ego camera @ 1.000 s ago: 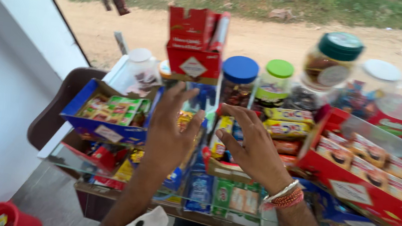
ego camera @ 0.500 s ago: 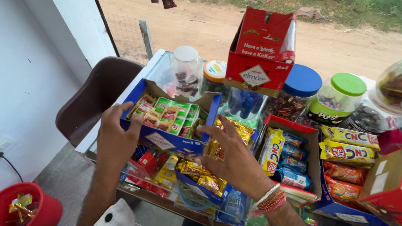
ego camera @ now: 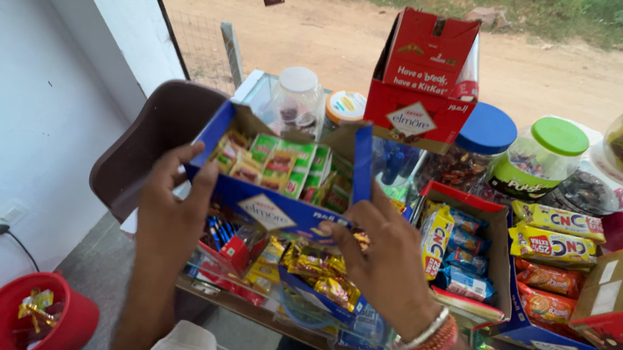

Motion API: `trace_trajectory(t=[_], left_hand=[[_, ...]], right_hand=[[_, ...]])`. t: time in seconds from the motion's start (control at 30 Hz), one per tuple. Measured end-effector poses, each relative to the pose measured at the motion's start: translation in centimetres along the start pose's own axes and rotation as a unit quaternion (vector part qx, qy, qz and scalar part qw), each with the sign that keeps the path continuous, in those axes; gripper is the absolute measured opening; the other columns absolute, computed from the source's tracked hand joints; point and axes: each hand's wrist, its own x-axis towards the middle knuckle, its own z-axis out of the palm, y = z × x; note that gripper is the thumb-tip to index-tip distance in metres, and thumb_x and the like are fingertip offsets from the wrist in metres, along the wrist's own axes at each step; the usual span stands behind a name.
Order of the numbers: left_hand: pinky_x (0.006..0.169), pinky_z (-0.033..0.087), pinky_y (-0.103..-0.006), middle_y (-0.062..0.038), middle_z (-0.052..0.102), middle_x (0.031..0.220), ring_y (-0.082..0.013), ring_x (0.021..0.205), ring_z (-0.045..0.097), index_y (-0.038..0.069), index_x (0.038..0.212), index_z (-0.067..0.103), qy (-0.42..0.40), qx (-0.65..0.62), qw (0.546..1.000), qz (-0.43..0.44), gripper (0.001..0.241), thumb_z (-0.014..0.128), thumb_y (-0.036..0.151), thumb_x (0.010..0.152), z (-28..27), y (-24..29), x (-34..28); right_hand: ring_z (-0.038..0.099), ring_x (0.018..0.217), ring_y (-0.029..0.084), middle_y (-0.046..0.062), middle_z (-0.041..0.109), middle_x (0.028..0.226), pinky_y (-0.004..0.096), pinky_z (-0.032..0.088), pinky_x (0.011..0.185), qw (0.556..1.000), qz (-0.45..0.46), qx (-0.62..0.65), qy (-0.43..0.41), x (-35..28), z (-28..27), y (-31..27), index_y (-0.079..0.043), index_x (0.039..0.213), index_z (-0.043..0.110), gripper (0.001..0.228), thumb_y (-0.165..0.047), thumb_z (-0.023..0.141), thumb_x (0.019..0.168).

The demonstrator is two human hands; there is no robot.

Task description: The person organizes snack boxes and packets on a glass display counter, moving and stacking them into neat rows. They then wipe a weighing scale with a cloth.

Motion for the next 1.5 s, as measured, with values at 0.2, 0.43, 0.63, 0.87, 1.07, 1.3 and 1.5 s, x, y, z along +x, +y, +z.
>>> trace_trajectory(t=[0.2, 0.43, 0.63, 0.87, 1.07, 1.3, 1.5], left_hand=[[0.076, 0.055, -0.0259, -0.011, 0.069, 0.129, -0.0142, 0.104, 0.067, 0.001, 0.141, 0.054, 0.034, -0.22, 0.974, 0.04, 0.043, 0.061, 0.025, 0.106, -2.3, 2.2, -0.2], [0.081, 0.055, -0.032, -0.011, 0.072, 0.122, -0.0195, 0.1, 0.069, 0.003, 0.129, 0.066, 0.005, -0.072, 0.993, -0.095, 0.042, 0.067, 0.028, 0.096, -1.9, -4.8, -0.2], [0.1, 0.049, -0.0456, -0.023, 0.069, 0.121, -0.0338, 0.116, 0.064, 0.001, 0.115, 0.072, 0.034, 0.141, 0.989, -0.012, 0.033, 0.071, 0.026, 0.093, -0.1, -7.8, -3.0], [0.095, 0.049, -0.0455, -0.011, 0.073, 0.112, -0.0303, 0.104, 0.069, 0.006, 0.109, 0.073, -0.066, 0.177, 0.982, 0.023, 0.035, 0.076, 0.033, 0.086, 3.8, -6.2, -5.8], [0.084, 0.045, -0.0491, -0.013, 0.073, 0.104, -0.0324, 0.095, 0.069, 0.005, 0.118, 0.068, -0.098, 0.257, 0.959, 0.071, 0.049, 0.079, 0.031, 0.078, 6.1, -7.1, -6.3], [0.079, 0.045, -0.0483, -0.011, 0.073, 0.095, -0.0329, 0.085, 0.07, 0.008, 0.104, 0.067, -0.144, 0.328, 0.933, 0.028, 0.03, 0.076, 0.027, 0.083, 6.4, -9.2, -6.1], [0.075, 0.046, -0.049, -0.009, 0.074, 0.091, -0.0322, 0.084, 0.07, 0.009, 0.094, 0.067, -0.113, 0.306, 0.945, 0.031, 0.018, 0.073, 0.024, 0.085, 6.2, -9.6, -5.2]], right_hand=[[0.071, 0.084, 0.032, 0.02, 0.07, 0.111, 0.037, 0.054, 0.068, 0.994, -0.027, -0.008, 0.108, -0.2, -2.3, -2.0, 0.001, 0.094, 0.063, 0.021, -0.014, 0.077, 0.091], [0.064, 0.068, 0.012, 0.01, 0.072, 0.082, 0.028, 0.051, 0.063, 0.985, 0.083, -0.009, 0.149, -2.2, -5.1, -2.2, 0.002, 0.09, 0.062, 0.024, -0.015, 0.078, 0.096], [0.065, 0.077, 0.005, 0.01, 0.076, 0.091, 0.023, 0.052, 0.065, 0.977, 0.142, 0.005, 0.159, -4.6, -6.4, -1.5, 0.005, 0.108, 0.066, 0.021, -0.01, 0.075, 0.096], [0.067, 0.081, 0.006, 0.015, 0.077, 0.101, 0.024, 0.054, 0.075, 0.969, 0.195, -0.028, 0.152, -7.7, -8.0, 0.0, 0.009, 0.105, 0.065, 0.021, -0.008, 0.074, 0.097], [0.072, 0.094, 0.013, 0.02, 0.073, 0.106, 0.028, 0.057, 0.086, 0.945, 0.25, 0.059, 0.201, -11.5, -9.7, 1.3, 0.005, 0.12, 0.061, 0.028, -0.009, 0.063, 0.096], [0.073, 0.1, 0.018, 0.021, 0.072, 0.104, 0.029, 0.059, 0.096, 0.952, 0.19, -0.031, 0.236, -16.8, -11.8, 7.3, 0.007, 0.109, 0.051, 0.024, -0.013, 0.064, 0.113], [0.073, 0.092, 0.021, 0.025, 0.072, 0.097, 0.03, 0.058, 0.089, 0.938, 0.235, -0.09, 0.24, -19.9, -12.6, 10.0, 0.008, 0.104, 0.053, 0.025, -0.013, 0.065, 0.113]])
